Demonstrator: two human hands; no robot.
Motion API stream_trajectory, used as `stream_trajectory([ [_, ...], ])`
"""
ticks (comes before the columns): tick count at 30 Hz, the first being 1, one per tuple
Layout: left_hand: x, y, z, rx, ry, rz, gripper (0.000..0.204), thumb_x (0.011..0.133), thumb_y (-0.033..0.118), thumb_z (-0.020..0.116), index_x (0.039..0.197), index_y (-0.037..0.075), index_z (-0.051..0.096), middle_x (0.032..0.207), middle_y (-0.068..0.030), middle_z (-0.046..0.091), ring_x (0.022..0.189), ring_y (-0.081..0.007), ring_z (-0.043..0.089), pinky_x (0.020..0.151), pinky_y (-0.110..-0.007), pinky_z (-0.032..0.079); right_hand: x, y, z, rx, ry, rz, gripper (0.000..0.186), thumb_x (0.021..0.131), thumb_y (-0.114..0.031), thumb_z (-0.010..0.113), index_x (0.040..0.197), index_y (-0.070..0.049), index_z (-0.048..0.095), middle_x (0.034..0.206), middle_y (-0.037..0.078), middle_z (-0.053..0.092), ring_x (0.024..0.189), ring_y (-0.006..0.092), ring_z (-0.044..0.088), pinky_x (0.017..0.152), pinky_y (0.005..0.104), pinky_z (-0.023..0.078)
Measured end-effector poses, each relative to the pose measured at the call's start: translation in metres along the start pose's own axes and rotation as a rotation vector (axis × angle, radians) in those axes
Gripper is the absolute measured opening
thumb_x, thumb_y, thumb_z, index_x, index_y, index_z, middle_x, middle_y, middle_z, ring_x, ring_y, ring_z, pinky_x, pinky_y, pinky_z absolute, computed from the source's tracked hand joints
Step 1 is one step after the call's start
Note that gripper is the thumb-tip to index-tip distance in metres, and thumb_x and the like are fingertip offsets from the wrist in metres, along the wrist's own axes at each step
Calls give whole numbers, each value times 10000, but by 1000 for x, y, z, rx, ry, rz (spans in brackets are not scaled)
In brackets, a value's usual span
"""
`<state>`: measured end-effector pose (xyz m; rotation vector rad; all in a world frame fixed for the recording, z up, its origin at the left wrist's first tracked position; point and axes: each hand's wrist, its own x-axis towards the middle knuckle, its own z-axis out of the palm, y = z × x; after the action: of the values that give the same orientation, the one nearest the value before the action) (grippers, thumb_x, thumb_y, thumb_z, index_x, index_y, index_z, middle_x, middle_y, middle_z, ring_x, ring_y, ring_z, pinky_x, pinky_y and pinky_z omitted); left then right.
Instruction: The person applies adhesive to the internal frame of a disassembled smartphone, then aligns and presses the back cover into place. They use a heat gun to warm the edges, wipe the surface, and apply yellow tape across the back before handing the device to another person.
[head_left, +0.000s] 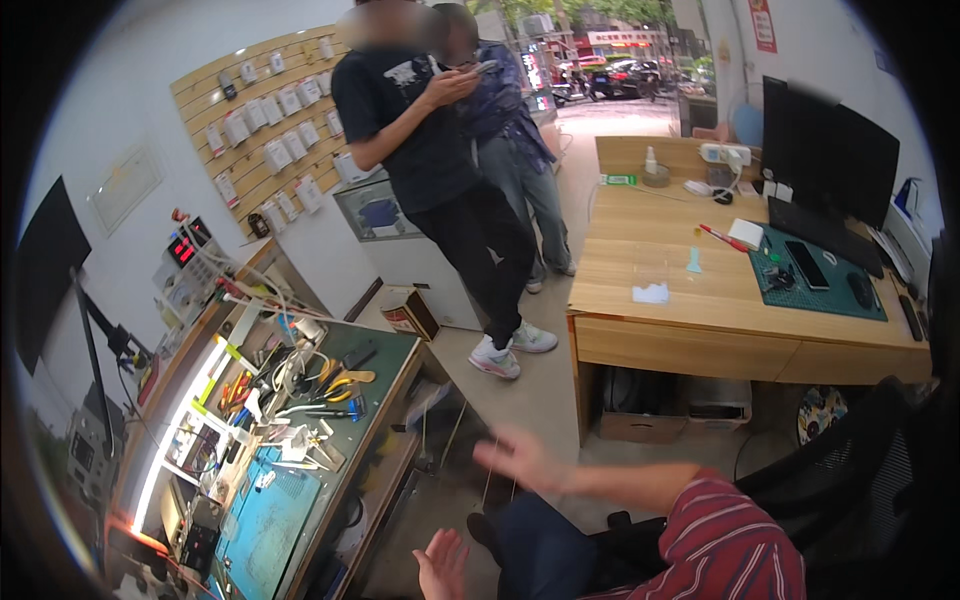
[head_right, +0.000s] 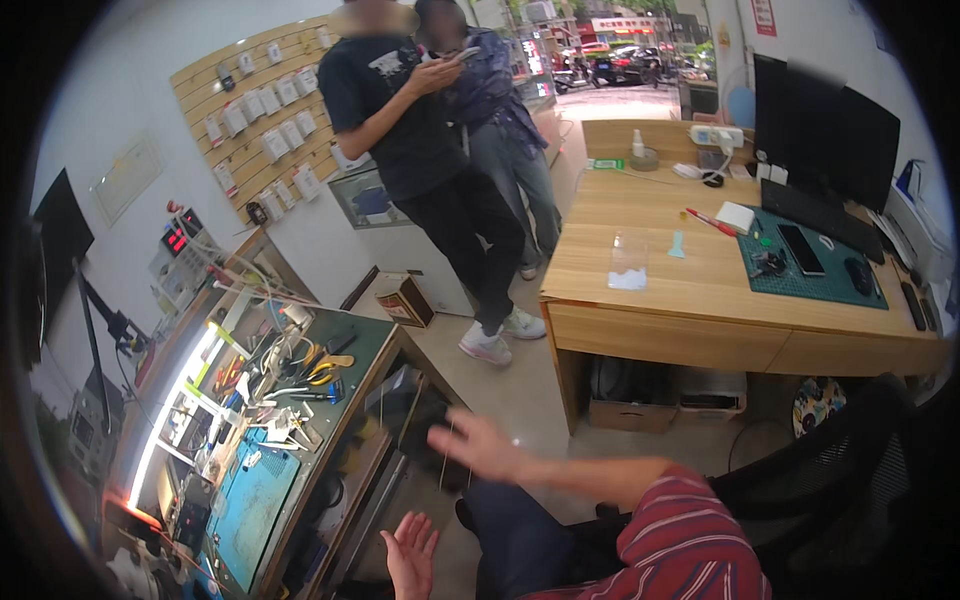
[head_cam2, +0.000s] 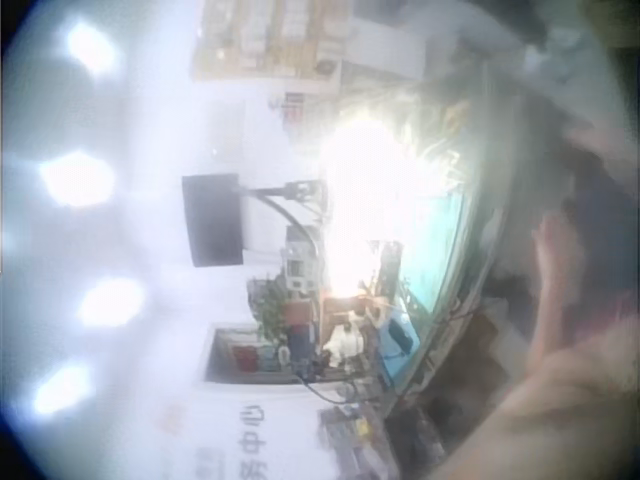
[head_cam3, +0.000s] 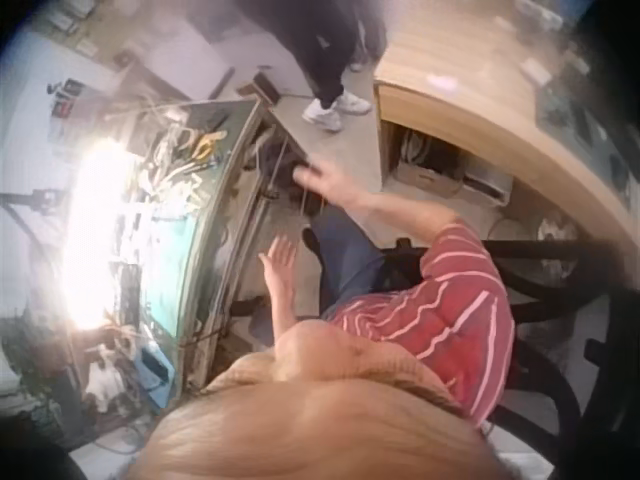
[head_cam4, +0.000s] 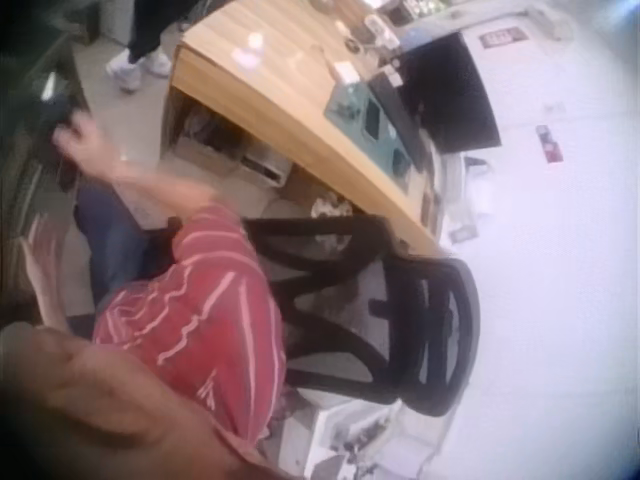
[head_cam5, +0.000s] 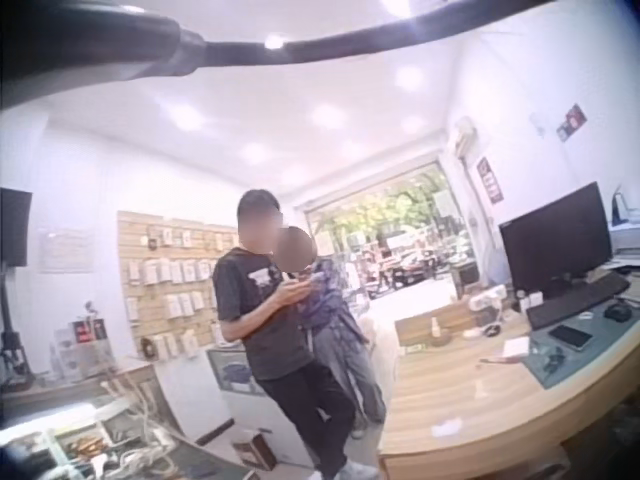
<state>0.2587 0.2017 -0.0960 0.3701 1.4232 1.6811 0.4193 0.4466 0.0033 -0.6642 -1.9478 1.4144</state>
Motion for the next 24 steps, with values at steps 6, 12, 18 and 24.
stream_trajectory([
  [6, -20, -50, -169, 372, 240, 104, 563, 1098, 410, 395, 1356, -49, 594, 1373, -216, 616, 1302, -325, 548, 1110, -376, 407, 101, -60, -171, -18, 714, -613, 364, 977, -323, 658, 896, 11, 537, 693, 178, 496, 645, 241, 461, 598, 406, 428],
  [12, -96, -56, -180, 1224, 606, 143, 632, 1048, 439, 493, 1488, -13, 447, 1428, -316, 517, 1337, -450, 483, 1129, -480, 380, 170, -35, -348, -169, 1214, -675, 446, 995, -426, 633, 950, 18, 655, 781, 172, 648, 735, 227, 584, 703, 397, 465],
  [18, -83, -72, -147, 1465, 671, 78, 629, 1040, 422, 512, 1493, -9, 440, 1429, -317, 515, 1333, -455, 483, 1127, -487, 379, 142, 64, -391, 84, 1287, -420, 414, 1012, -385, 625, 929, 18, 668, 810, 57, 670, 744, 148, 530, 716, 325, 461],
  [24, -57, -86, -117, 1596, 577, 97, 628, 1031, 404, 532, 1498, -4, 432, 1430, -318, 512, 1330, -460, 483, 1125, -494, 379, 148, 87, -404, 41, 1250, -389, 412, 1020, -396, 614, 945, 4, 675, 791, 22, 631, 757, 114, 519, 712, 293, 439],
])
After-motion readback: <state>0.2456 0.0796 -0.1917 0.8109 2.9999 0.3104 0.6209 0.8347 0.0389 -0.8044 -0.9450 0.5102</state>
